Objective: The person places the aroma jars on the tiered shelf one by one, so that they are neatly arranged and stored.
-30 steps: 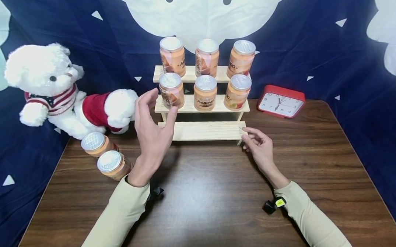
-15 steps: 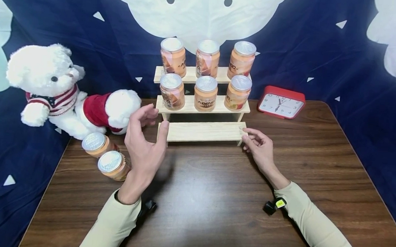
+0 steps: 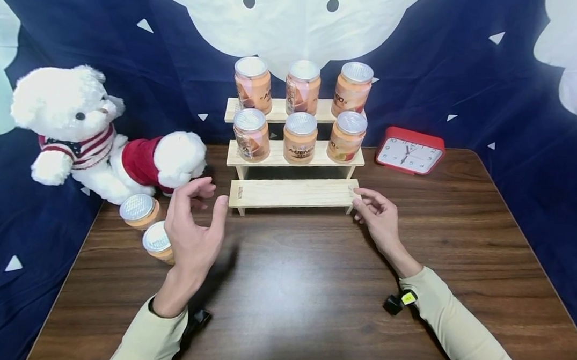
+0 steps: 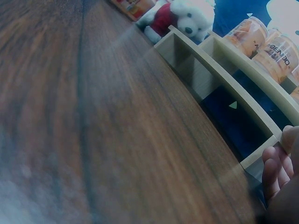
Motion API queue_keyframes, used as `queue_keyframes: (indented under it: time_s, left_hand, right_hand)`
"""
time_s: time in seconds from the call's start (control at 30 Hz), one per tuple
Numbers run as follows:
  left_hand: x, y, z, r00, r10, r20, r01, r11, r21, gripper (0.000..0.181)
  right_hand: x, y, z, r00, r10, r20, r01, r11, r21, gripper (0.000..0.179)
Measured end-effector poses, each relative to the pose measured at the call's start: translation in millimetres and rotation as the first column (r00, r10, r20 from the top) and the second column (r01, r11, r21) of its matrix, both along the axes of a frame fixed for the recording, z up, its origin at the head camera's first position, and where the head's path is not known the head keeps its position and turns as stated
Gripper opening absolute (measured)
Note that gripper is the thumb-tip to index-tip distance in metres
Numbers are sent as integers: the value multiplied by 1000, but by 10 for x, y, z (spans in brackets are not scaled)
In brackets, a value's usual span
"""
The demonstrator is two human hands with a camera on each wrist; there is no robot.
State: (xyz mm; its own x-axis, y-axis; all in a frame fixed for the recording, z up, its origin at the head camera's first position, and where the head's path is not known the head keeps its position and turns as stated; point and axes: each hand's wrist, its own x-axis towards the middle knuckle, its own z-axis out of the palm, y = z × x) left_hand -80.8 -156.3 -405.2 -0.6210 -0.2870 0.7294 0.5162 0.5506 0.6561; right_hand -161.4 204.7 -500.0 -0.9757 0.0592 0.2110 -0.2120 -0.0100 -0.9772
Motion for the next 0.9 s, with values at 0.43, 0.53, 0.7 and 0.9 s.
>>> queue_keyframes:
  time_s: [0.43, 0.53, 0.7, 0.9]
  left_hand:
    - [217, -364, -87, 991, 135, -19, -136, 987, -86, 39]
    - [252, -426, -72, 986, 167, -18, -168, 982, -83, 39]
    - [305, -517, -78, 978, 209, -5, -209, 976, -68, 41]
    - [372, -621, -119, 961, 277, 24, -275, 960, -59, 39]
  right_hand:
    - [0, 1, 1, 1000, -4, -5, 4, 1000, -9, 30]
    - [-1, 2, 0, 1000, -4, -6, 4, 1000, -9, 30]
    - [0, 1, -13, 1000, 3, -1, -3, 1000, -6, 30]
    - [3, -2, -14, 1000, -5, 2, 5, 1000, 5, 29]
